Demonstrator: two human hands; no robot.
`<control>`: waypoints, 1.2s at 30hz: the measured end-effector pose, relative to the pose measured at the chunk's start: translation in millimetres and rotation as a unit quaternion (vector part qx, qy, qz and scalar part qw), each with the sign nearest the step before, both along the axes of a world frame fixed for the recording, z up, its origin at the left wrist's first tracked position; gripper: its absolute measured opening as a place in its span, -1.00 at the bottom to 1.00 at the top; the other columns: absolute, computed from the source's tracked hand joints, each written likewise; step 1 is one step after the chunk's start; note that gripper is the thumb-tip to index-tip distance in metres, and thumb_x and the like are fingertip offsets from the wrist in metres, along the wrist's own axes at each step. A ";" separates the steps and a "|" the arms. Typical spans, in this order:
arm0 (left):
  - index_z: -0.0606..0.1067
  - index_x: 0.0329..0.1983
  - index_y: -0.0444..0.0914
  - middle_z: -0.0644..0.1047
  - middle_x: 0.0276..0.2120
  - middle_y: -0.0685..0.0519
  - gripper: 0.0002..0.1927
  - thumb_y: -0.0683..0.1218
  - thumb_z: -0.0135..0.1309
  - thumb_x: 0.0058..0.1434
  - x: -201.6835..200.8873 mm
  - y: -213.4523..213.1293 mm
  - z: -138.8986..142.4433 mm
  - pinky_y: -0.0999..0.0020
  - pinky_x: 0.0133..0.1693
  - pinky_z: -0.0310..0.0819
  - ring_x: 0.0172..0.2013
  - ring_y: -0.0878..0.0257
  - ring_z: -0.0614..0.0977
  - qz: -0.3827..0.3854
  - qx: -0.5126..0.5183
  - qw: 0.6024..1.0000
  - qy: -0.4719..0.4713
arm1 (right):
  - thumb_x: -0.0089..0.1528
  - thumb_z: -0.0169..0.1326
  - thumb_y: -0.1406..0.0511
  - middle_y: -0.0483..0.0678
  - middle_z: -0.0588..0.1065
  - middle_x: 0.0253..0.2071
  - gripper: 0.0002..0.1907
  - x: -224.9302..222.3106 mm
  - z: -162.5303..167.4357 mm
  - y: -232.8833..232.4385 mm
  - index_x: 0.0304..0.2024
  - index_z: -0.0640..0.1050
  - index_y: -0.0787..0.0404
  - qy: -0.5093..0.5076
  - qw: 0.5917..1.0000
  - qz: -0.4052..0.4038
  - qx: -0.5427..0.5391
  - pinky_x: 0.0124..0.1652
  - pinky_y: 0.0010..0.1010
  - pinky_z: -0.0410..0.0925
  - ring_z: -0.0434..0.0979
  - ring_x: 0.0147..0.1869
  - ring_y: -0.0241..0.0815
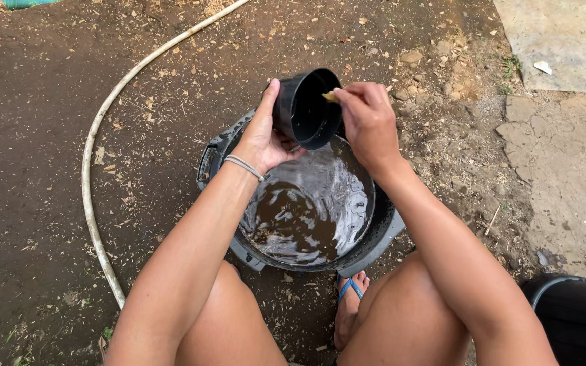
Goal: The person sits on the ground and washes multiple small black plastic plant pots in a large basin of water. They scrub each pot with a yellow sponge, rinse it, and place it on a growing stack beside the basin.
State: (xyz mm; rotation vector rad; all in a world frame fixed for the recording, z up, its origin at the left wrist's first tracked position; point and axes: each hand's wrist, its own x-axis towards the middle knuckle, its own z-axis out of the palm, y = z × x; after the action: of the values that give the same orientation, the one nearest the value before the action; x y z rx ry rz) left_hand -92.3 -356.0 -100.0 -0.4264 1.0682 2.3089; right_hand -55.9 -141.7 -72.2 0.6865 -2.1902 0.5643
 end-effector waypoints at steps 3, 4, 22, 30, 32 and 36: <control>0.52 0.05 -0.15 0.57 -0.06 -0.05 -0.16 0.50 0.14 -0.11 7.9 3.7 3.3 0.03 -0.10 0.53 -0.07 0.09 0.58 0.023 -0.041 0.996 0.079 | 0.24 0.21 0.49 0.03 0.51 -0.09 -0.74 -2.3 -7.6 -6.6 0.00 0.66 0.29 -0.015 0.997 -0.020 0.070 -0.05 -0.25 0.42 0.49 -0.02 0.02; 0.53 0.02 -0.17 0.59 -0.09 -0.03 -0.20 0.48 0.15 -0.08 9.7 4.4 3.7 0.03 -0.11 0.57 -0.09 0.11 0.62 0.037 -0.058 0.991 0.115 | 0.23 0.21 0.49 0.03 0.51 -0.10 -0.74 -2.6 -13.2 -11.7 -0.01 0.66 0.29 -0.026 0.996 -0.035 0.078 -0.07 -0.24 0.41 0.49 -0.03 0.03; 0.53 0.01 -0.21 0.64 -0.17 0.05 -0.31 0.40 0.16 0.06 20.3 -4.9 12.4 0.19 -0.12 0.59 -0.16 0.24 0.67 0.074 -0.026 0.979 0.189 | 0.30 0.18 0.42 0.01 0.50 -0.22 -0.86 10.0 11.4 -18.8 -0.10 0.67 0.28 -0.003 0.998 -0.056 -0.008 -0.19 -0.27 0.41 0.51 -0.11 -0.04; 0.45 0.07 -0.26 0.59 -0.12 0.03 -0.40 0.21 0.31 0.15 14.8 0.2 4.1 0.21 -0.07 0.57 -0.14 0.23 0.64 0.124 0.056 0.952 0.273 | 0.28 0.19 0.39 0.05 0.55 -0.28 -0.91 9.6 -19.4 -52.7 -0.20 0.60 0.32 -0.325 0.933 -0.013 -0.154 -0.20 -0.34 0.40 0.59 -0.22 -0.08; 0.45 0.09 -0.24 0.57 -0.09 0.03 -0.40 0.20 0.29 0.15 7.6 -3.4 1.3 0.19 -0.03 0.56 -0.10 0.22 0.62 0.123 0.077 0.954 0.263 | 0.29 0.20 0.36 0.03 0.61 -0.29 -0.89 11.4 -17.1 -56.6 -0.15 0.60 0.26 -0.390 0.892 0.037 -0.228 -0.21 -0.39 0.42 0.61 -0.23 -0.11; 0.45 0.12 -0.22 0.54 -0.02 0.03 -0.40 0.20 0.28 0.16 -2.6 -10.4 -5.5 0.17 0.08 0.47 0.01 0.20 0.55 0.112 0.109 0.959 0.238 | 0.31 0.18 0.40 0.11 0.54 -0.09 -0.91 15.9 -3.3 -42.6 -0.15 0.67 0.26 -0.216 0.958 0.009 -0.187 -0.17 -0.29 0.44 0.58 -0.14 -0.04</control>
State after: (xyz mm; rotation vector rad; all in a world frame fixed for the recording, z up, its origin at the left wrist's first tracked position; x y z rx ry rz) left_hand -94.9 -366.4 -105.5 0.1125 0.9968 2.7819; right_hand -40.0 -184.3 -75.5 0.4056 -2.3698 1.1948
